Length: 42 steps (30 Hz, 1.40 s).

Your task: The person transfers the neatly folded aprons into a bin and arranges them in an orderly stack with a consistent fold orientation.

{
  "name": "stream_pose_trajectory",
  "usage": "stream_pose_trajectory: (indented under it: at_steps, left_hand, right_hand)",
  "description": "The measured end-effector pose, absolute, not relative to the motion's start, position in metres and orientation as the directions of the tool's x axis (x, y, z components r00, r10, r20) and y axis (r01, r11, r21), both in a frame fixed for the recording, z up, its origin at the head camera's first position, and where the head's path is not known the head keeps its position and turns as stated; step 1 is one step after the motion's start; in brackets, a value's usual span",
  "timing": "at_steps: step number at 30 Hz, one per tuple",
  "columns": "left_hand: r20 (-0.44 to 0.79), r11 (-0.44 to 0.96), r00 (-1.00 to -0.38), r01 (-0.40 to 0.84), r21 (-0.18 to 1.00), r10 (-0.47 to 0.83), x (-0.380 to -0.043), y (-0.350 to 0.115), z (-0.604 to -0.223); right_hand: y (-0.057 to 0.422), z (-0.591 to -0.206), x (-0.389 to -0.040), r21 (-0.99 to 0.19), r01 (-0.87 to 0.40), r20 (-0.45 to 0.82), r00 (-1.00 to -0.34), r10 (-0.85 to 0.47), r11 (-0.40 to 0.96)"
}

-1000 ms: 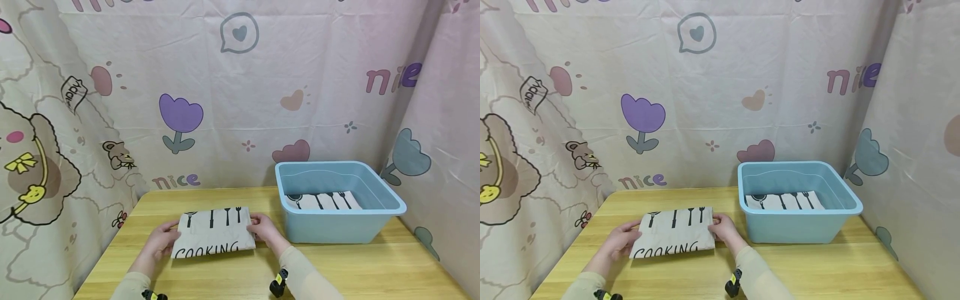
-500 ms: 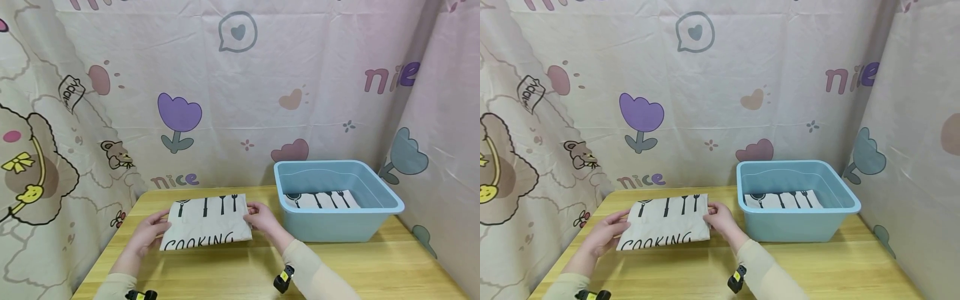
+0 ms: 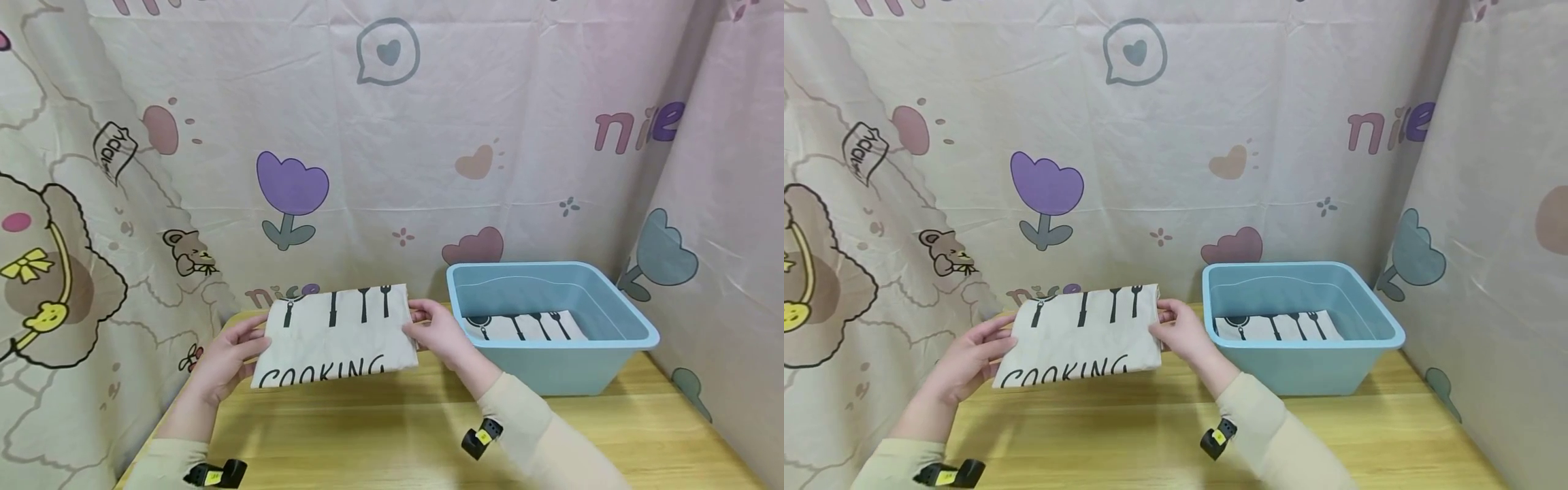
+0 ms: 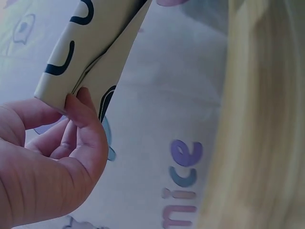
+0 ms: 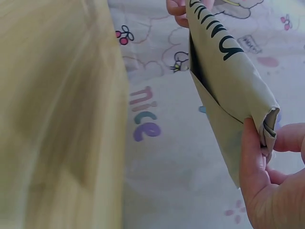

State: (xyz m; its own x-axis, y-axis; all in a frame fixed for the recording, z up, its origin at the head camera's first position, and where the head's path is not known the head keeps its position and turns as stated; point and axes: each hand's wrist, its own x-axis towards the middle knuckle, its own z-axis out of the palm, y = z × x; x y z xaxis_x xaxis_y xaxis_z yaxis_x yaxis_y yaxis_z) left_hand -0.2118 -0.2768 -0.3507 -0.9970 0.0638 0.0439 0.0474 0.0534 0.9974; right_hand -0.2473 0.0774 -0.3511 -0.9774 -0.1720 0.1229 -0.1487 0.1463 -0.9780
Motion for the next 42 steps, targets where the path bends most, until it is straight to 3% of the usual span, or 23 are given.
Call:
stream_pose_trajectory:
  at_steps: [9, 21, 42]
  left_hand:
    - [0.093, 0.065, -0.993, 0.098, 0.993, 0.076, -0.214, -0.248, -0.321]
    - [0.104, 0.045, -0.989, 0.11, 0.993, 0.109, -0.227, -0.19, -0.304]
    - [0.137, -0.126, -0.979, 0.118, 0.985, 0.149, -0.262, -0.079, -0.28]
  right_hand:
    - [0.114, -0.31, -0.238, -0.955, -0.208, 0.158, -0.96, -0.231, 0.21]
    - [0.179, -0.284, -0.23, -0.929, -0.201, 0.128, -0.962, -0.24, 0.311]
    - [0.273, -0.274, -0.225, -0.854, -0.176, 0.173, -0.983, -0.052, 0.489]
